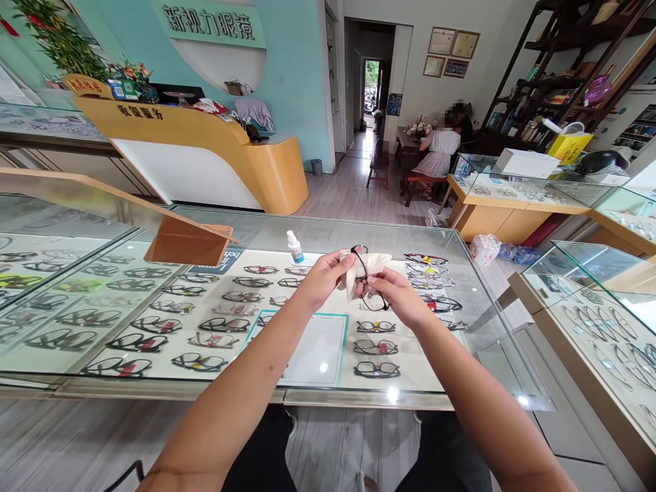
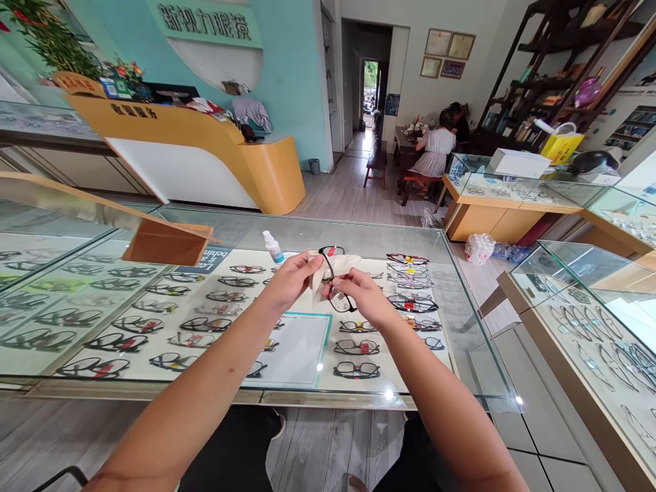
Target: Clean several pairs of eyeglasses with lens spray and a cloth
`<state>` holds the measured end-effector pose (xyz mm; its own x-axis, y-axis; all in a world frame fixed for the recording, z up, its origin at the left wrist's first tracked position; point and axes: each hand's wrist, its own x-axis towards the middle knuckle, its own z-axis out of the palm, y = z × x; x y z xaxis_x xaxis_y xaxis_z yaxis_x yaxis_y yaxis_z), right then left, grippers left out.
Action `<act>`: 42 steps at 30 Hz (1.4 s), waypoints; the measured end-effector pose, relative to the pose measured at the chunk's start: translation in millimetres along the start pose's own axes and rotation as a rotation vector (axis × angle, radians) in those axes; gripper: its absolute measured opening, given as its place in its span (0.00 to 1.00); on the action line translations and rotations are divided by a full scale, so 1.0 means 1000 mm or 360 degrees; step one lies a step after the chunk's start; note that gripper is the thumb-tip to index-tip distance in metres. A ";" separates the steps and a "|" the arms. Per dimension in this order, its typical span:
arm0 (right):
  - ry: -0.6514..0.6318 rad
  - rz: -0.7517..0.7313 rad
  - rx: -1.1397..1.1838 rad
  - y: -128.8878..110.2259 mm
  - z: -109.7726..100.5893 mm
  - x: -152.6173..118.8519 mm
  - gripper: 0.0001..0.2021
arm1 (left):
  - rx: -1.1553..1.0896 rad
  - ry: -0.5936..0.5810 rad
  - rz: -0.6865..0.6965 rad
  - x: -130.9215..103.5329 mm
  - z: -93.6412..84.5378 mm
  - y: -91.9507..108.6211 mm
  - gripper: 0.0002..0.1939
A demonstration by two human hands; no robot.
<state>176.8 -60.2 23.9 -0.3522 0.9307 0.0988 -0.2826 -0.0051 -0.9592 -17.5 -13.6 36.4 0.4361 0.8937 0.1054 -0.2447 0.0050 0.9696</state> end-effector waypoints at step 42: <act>0.0151 -0.0096 0.0080 0.010 0.001 0.004 0.16 | -0.0293 -0.0082 0.0015 0.001 0.009 -0.006 0.28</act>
<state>171.4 -56.4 14.6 -0.2480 0.9603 0.1280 -0.3461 0.0356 -0.9375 -7.5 -17.0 32.5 0.4756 0.8700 0.1301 -0.4012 0.0829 0.9122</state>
